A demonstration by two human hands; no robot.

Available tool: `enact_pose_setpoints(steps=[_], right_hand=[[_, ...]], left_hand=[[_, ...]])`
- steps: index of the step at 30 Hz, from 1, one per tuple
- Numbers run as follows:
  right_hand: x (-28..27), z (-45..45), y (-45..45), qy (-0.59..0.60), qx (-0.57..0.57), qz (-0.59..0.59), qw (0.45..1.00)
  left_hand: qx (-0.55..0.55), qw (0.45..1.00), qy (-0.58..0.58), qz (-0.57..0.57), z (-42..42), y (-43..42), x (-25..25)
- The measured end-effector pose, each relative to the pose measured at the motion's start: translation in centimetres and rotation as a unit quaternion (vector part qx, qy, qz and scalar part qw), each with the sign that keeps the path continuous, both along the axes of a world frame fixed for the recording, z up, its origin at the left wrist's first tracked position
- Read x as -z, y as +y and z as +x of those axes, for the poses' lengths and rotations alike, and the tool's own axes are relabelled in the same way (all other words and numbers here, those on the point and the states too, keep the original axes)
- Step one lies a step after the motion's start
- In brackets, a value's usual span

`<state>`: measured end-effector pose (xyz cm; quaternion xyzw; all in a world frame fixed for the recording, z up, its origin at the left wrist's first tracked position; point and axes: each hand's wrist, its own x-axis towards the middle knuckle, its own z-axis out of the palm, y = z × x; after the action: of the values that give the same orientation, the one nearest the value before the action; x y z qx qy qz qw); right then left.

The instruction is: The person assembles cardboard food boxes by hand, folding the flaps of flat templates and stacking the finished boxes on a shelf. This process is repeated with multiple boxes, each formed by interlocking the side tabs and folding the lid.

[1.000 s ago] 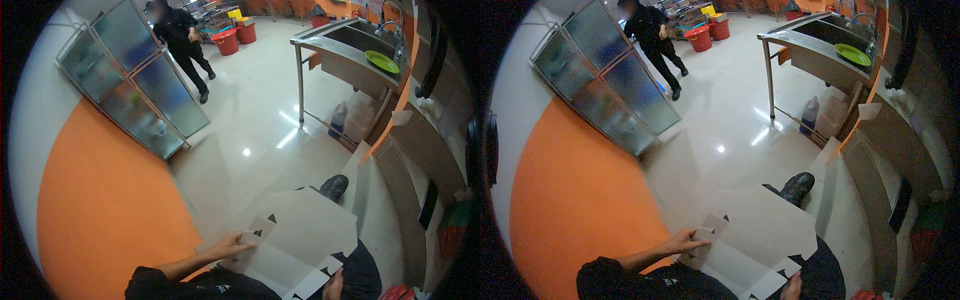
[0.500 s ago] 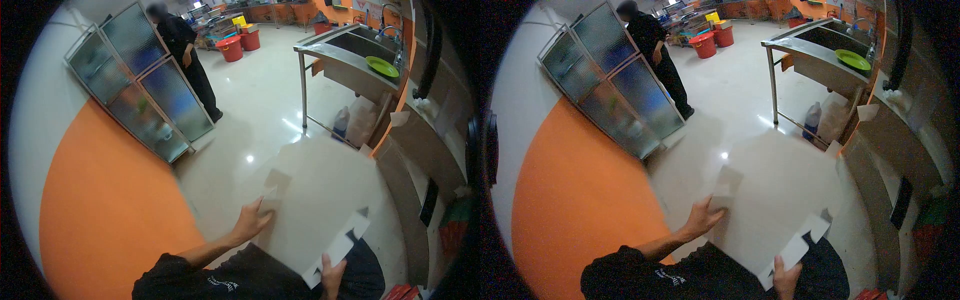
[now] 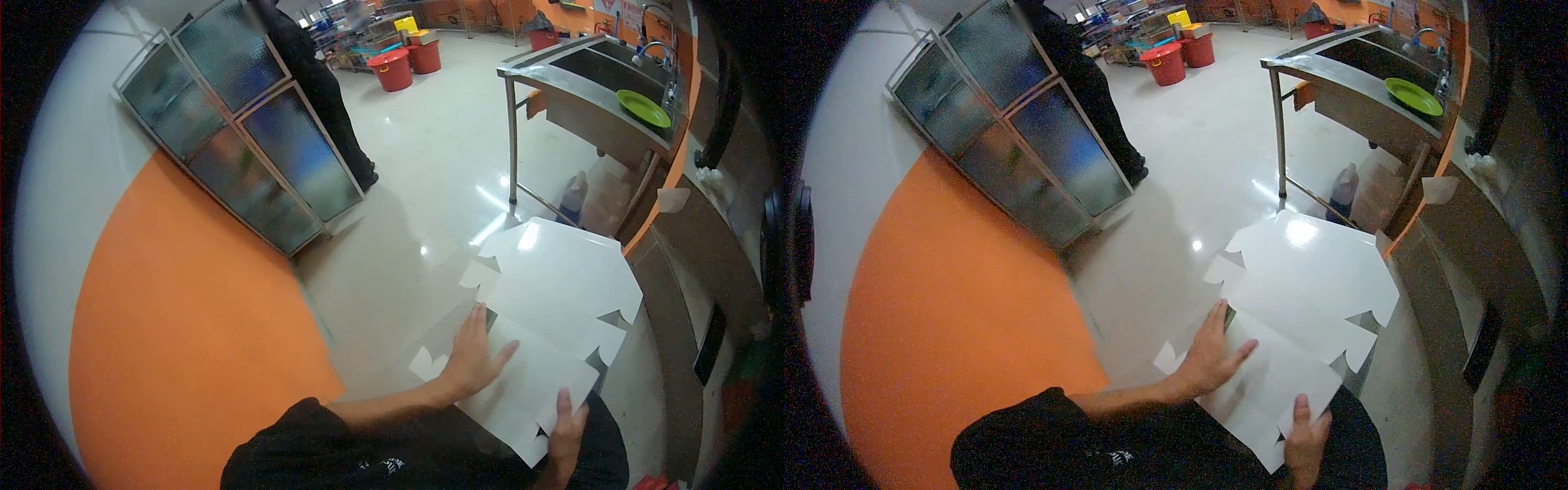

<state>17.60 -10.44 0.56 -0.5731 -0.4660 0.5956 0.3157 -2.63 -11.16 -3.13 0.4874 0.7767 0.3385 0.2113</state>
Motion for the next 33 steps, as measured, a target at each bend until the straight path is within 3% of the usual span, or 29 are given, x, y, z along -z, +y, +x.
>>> enact_pose_setpoints(steps=[3, 5, 8, 11, 12, 14, 15, 17, 18, 19, 22, 24, 27, 28, 30, 31, 33], right_hand=[[1.1, 1.5, 0.5, 0.06, 0.047, -0.051, 0.996], [2.2, 2.3, 0.6, 0.092, 0.039, -0.067, 0.993], [4.7, 3.4, 0.5, 0.261, 0.064, -0.101, 0.958], [3.0, 3.4, -0.1, 0.284, 0.055, -0.133, 0.948], [5.1, 4.0, -0.3, 0.249, 0.012, -0.113, 0.962], [10.4, 6.4, -0.4, 0.169, -0.066, -0.068, 0.981], [9.6, 5.7, -0.3, 0.113, -0.089, -0.044, 0.989], [9.6, 5.2, 0.4, 0.146, -0.123, -0.089, 0.978], [7.0, 4.6, 0.7, 0.113, -0.18, -0.078, 0.974], [7.7, 4.8, 0.4, 0.16, -0.177, -0.039, 0.97], [6.1, 4.0, 0.1, 0.074, -0.21, -0.03, 0.974], [5.9, 3.8, 0.2, 0.11, -0.211, -0.024, 0.971], [7.9, 4.2, 0.1, 0.096, -0.195, 0.037, 0.975], [8.0, 4.3, 0.1, 0.08, -0.187, 0.063, 0.977], [6.5, 5.5, 0.9, 0.092, -0.206, -0.026, 0.974], [5.9, 5.8, 0.8, 0.101, -0.211, -0.075, 0.969], [6.8, 6.1, 0.5, 0.17, -0.206, -0.043, 0.963]], left_hand=[[-0.031, 0.96, -0.275, -0.038, -3.7, -0.1, -0.9], [-0.029, 0.924, -0.381, 0.004, -6.4, -0.4, -0.2], [0.03, 0.846, -0.527, -0.075, -8.4, -0.9, -2.1], [0.007, 0.918, -0.383, -0.104, -7.3, -0.9, -3.3], [0.0, 0.939, -0.328, -0.105, -6.6, -1.1, -2.5], [0.003, 0.948, -0.316, -0.041, -5.3, -1.1, -0.4], [0.001, 0.956, -0.294, -0.013, -4.3, -1.0, 0.0], [-0.016, 0.97, -0.242, 0.0, -2.2, -0.7, 0.0], [-0.012, 0.982, -0.186, 0.038, -1.3, -0.6, 0.3], [-0.009, 0.989, -0.129, 0.076, -0.4, -0.6, 0.9], [-0.005, 0.992, 0.01, 0.124, 1.1, -0.2, 2.2], [-0.006, 0.985, 0.089, 0.145, 1.8, 0.1, 2.8], [0.006, 0.978, 0.109, 0.176, 1.8, 0.2, 3.0], [0.009, 0.992, 0.032, 0.123, 1.6, 0.2, 2.0], [0.015, 0.992, -0.121, 0.007, 0.5, 0.0, -0.5], [0.039, 0.993, -0.108, 0.017, -0.1, -0.1, -1.1], [0.048, 0.989, -0.137, -0.005, -1.6, 0.1, -1.1]])
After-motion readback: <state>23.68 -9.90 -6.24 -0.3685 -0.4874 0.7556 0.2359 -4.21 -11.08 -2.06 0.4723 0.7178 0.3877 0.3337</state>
